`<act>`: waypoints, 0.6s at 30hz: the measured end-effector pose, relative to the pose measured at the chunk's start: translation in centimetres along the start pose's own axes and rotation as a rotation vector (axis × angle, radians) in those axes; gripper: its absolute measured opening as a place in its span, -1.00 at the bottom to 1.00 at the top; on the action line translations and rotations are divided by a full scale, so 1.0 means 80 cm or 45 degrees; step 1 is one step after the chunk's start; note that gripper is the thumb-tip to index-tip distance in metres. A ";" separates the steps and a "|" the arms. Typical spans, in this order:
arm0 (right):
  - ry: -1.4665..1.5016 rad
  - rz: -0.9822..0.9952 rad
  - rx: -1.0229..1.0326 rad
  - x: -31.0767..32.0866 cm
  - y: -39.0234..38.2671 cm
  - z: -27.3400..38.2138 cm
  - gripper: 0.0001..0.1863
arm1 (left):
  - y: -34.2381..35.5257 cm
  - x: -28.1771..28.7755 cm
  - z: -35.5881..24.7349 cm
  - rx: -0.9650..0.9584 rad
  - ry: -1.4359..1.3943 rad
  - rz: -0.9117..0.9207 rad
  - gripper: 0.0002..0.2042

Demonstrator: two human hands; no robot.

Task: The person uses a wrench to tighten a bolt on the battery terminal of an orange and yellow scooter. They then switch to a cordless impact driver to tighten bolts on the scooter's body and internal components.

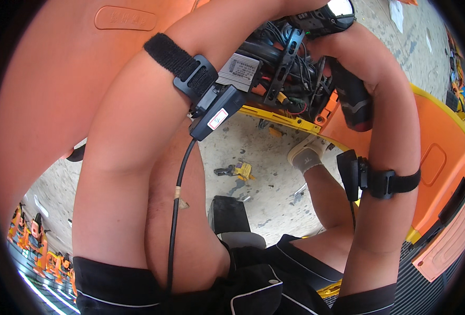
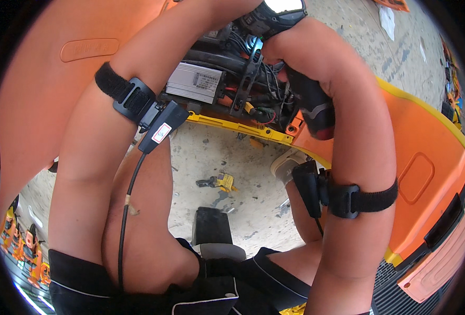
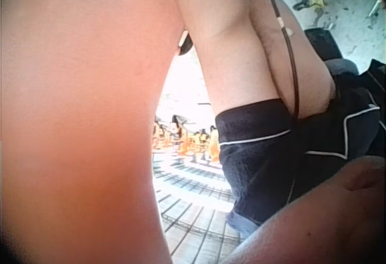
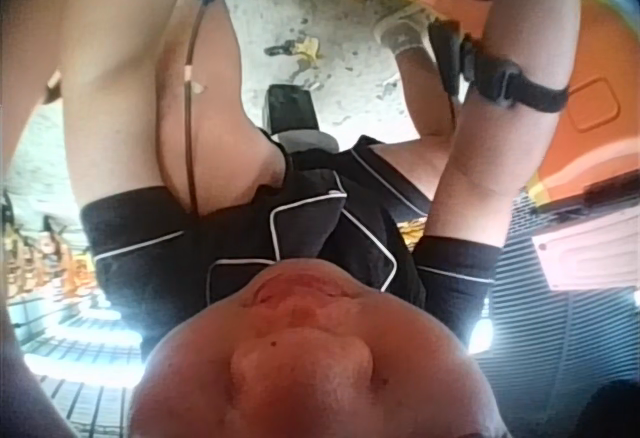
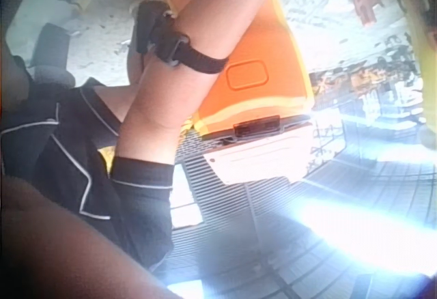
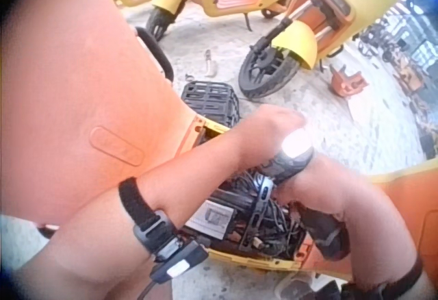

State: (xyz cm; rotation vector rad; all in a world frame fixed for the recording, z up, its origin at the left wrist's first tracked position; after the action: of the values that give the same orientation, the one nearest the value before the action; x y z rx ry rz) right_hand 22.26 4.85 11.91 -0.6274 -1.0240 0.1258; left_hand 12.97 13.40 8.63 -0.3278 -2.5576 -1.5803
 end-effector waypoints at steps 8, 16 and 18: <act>-0.056 -0.031 0.260 0.012 0.003 0.004 -0.75 | 0.001 -0.010 0.004 0.064 0.115 -0.021 -0.92; -0.037 -0.044 0.166 0.008 0.003 0.008 -0.70 | -0.002 0.005 0.004 0.156 0.049 -0.032 -0.91; -0.044 -0.031 0.176 0.009 -0.002 0.014 -0.68 | -0.003 0.007 0.005 0.201 0.003 -0.022 -0.90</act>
State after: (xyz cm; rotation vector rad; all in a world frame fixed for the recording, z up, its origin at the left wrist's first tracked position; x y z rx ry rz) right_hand 21.69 5.51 12.97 -0.4882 -1.0463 0.1850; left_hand 12.36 13.72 8.35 -0.2878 -2.6692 -1.3715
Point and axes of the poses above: each hand's wrist, its own y-axis towards the middle knuckle, its own x-axis out of the back of the hand, z = x × y, the point moved 6 cm from there along y, towards the middle knuckle, and after that the axes turned 12 degrees about -z, right-handed, at the moved point
